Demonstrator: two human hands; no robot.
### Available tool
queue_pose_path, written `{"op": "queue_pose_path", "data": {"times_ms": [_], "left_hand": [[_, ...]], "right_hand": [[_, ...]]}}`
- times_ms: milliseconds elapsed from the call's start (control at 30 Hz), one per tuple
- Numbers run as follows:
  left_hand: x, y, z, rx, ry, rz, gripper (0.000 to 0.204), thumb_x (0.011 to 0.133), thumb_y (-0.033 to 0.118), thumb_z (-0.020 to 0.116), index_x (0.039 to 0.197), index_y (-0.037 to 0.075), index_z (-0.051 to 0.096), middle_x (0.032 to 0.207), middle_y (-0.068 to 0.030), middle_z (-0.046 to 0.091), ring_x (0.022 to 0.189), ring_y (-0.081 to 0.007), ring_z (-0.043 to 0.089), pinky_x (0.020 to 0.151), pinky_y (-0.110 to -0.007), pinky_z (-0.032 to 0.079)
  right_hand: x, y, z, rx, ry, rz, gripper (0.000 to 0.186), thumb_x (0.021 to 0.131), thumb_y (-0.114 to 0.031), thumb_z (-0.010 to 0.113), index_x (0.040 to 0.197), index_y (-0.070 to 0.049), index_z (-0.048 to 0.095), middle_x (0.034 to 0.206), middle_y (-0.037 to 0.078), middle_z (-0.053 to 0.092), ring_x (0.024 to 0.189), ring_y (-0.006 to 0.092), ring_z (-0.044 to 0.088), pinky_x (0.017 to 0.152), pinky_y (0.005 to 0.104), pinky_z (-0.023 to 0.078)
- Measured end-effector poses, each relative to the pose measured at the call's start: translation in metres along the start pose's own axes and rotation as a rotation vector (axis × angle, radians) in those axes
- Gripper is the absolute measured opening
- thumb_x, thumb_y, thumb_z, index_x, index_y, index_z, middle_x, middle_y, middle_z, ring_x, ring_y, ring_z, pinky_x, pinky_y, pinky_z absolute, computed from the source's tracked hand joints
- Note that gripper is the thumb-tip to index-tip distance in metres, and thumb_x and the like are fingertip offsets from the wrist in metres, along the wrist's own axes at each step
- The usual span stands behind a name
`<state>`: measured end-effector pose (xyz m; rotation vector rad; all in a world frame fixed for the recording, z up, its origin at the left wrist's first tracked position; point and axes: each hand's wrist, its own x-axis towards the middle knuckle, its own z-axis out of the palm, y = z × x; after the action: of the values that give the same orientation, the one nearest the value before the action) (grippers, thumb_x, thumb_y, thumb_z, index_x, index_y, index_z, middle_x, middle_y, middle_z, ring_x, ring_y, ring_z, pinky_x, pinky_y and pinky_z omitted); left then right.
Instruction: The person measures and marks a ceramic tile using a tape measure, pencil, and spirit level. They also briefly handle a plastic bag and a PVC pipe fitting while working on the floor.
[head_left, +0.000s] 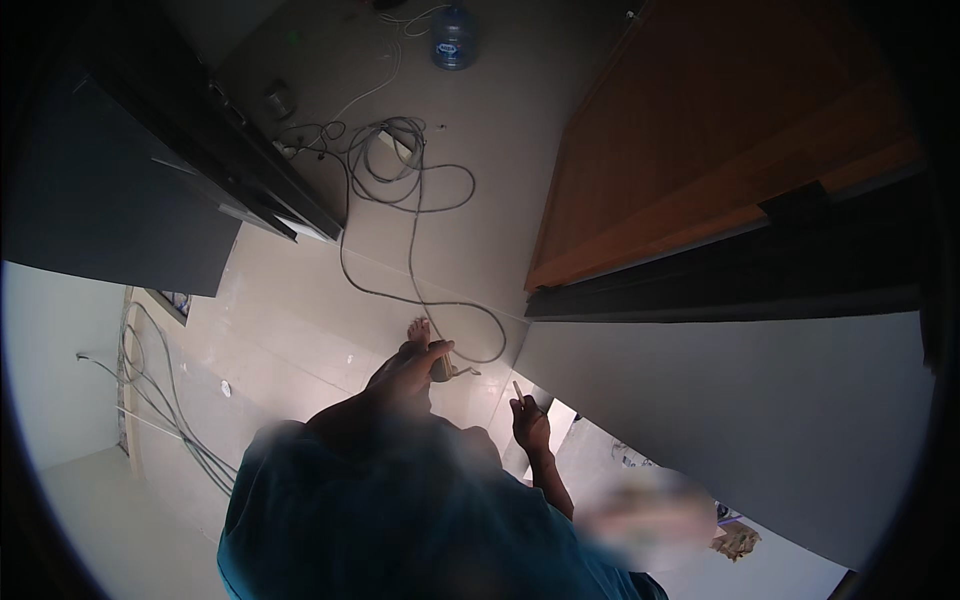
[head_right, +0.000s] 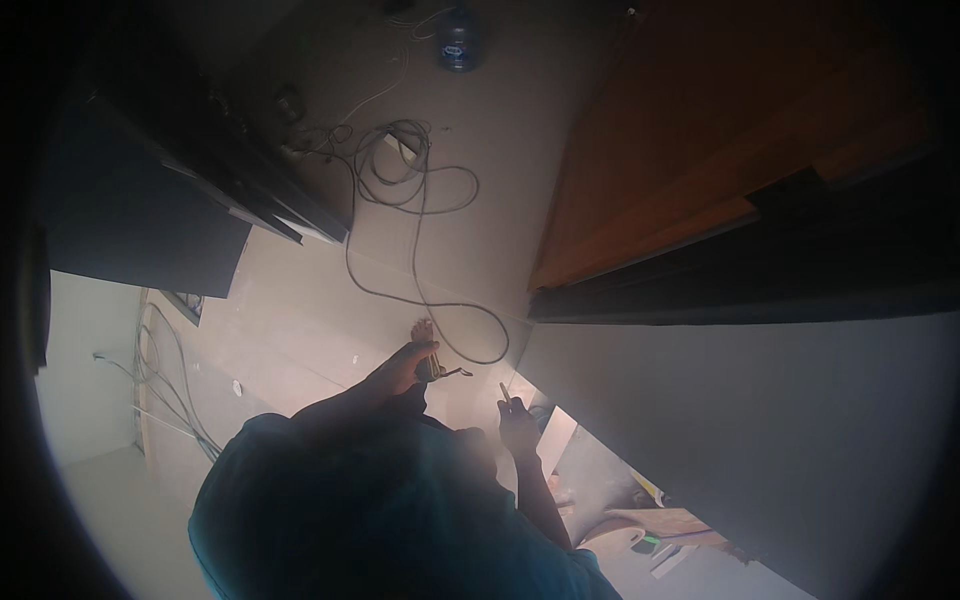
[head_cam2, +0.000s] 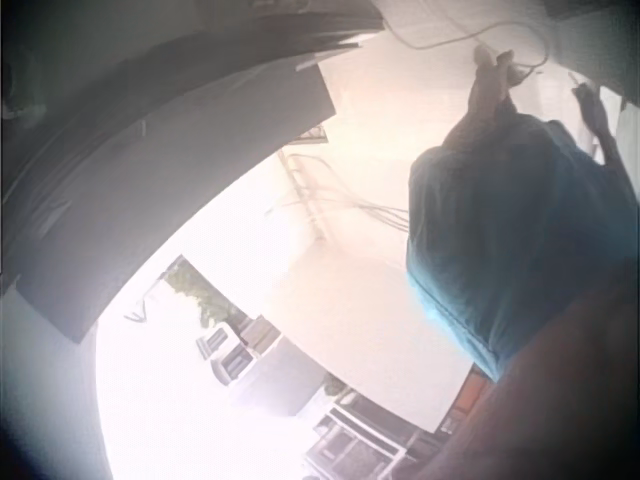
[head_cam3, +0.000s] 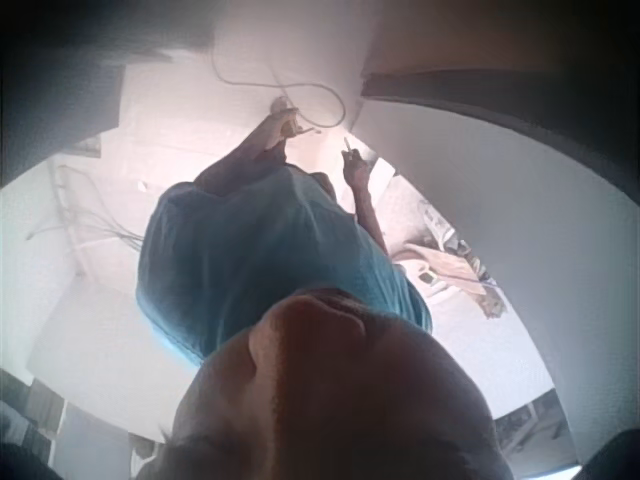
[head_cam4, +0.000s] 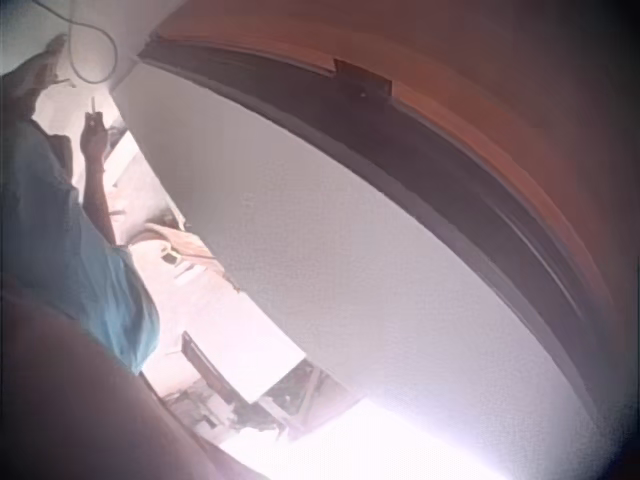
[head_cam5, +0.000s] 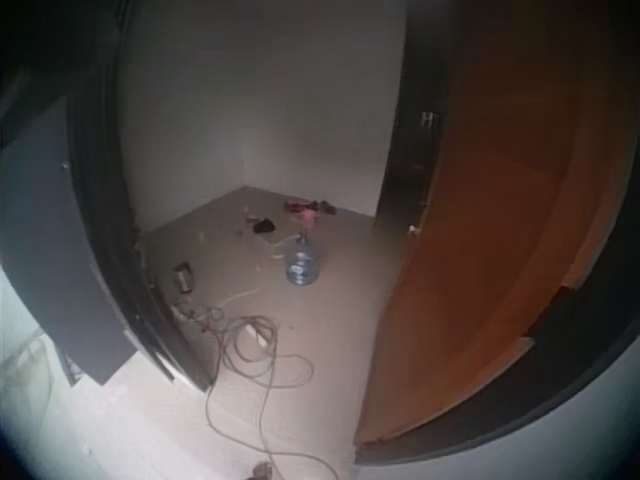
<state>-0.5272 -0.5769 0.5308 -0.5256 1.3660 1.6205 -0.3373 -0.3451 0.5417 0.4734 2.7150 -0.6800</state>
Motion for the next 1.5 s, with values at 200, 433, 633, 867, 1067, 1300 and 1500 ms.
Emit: {"op": "queue_pose_path", "data": {"times_ms": [200,433,633,867,1067,1300,1500], "left_hand": [[0.100,0.151,-0.057,0.143,-0.104,0.047,0.050,0.091,0.044,0.067,0.122,0.007,0.054,0.099,-0.0073,0.060,0.090,-0.0187,0.062,0.078,-0.034,0.049],[0.226,0.323,-0.080,-0.295,-0.317,0.137,0.030,0.095,0.034,0.061,0.120,0.018,0.054,0.095,0.0001,0.059,0.081,-0.0177,0.060,0.069,-0.031,0.048],[0.266,0.415,-0.091,-0.247,0.249,0.138,0.035,0.092,0.035,0.066,0.123,0.021,0.058,0.092,0.0001,0.058,0.067,-0.0161,0.060,0.055,-0.029,0.048],[0.294,0.473,-0.110,-0.229,0.651,0.047,0.039,0.088,0.037,0.076,0.076,0.022,0.042,0.052,0.0070,0.031,0.038,-0.0105,0.035,0.039,-0.028,0.033],[0.400,0.571,-0.123,-0.248,0.813,-0.182,0.051,0.089,0.049,0.071,0.061,0.022,0.039,0.049,0.0049,0.031,0.037,-0.0115,0.032,0.039,-0.030,0.027],[0.608,0.928,-0.081,-0.109,0.545,0.127,0.054,0.089,0.068,0.056,0.092,0.014,0.059,0.073,-0.0041,0.059,0.062,-0.0142,0.058,0.054,-0.033,0.046],[0.735,1.194,0.026,-0.120,0.032,0.348,0.037,0.092,0.038,0.056,0.109,0.006,0.055,0.088,-0.0097,0.065,0.079,-0.0182,0.065,0.074,-0.034,0.054]], "right_hand": [[0.147,-0.008,-0.040,0.346,0.278,0.140,0.014,0.097,-0.013,0.050,0.103,-0.006,0.060,0.093,0.019,0.066,0.089,0.0384,0.065,0.076,0.0465,0.051],[0.389,0.006,-0.085,0.347,0.224,0.199,0.028,0.105,-0.027,0.041,0.111,-0.003,0.055,0.100,0.023,0.064,0.089,0.0415,0.064,0.072,0.0487,0.051],[0.677,-0.021,-0.187,0.219,0.079,0.009,0.020,0.102,-0.021,0.042,0.106,-0.007,0.056,0.096,0.020,0.065,0.085,0.0426,0.067,0.074,0.0525,0.054],[0.977,-0.106,-0.356,0.235,0.187,-0.182,0.027,0.103,-0.027,0.043,0.106,-0.004,0.054,0.096,0.023,0.065,0.087,0.0445,0.066,0.075,0.0542,0.052],[1.153,-0.080,-0.390,0.232,0.142,-0.074,0.018,0.102,-0.027,0.046,0.105,-0.010,0.052,0.085,0.023,0.065,0.086,0.0449,0.066,0.072,0.0553,0.051],[1.209,-0.013,-0.464,0.066,-0.034,0.182,0.027,0.097,-0.016,0.047,0.118,-0.004,0.059,0.108,0.023,0.067,0.094,0.0436,0.066,0.081,0.0508,0.053],[1.372,-0.010,-0.539,0.260,0.004,0.295,0.037,0.095,-0.014,0.047,0.128,-0.004,0.060,0.089,0.018,0.068,0.078,0.0307,0.067,0.071,0.0403,0.054]]}}
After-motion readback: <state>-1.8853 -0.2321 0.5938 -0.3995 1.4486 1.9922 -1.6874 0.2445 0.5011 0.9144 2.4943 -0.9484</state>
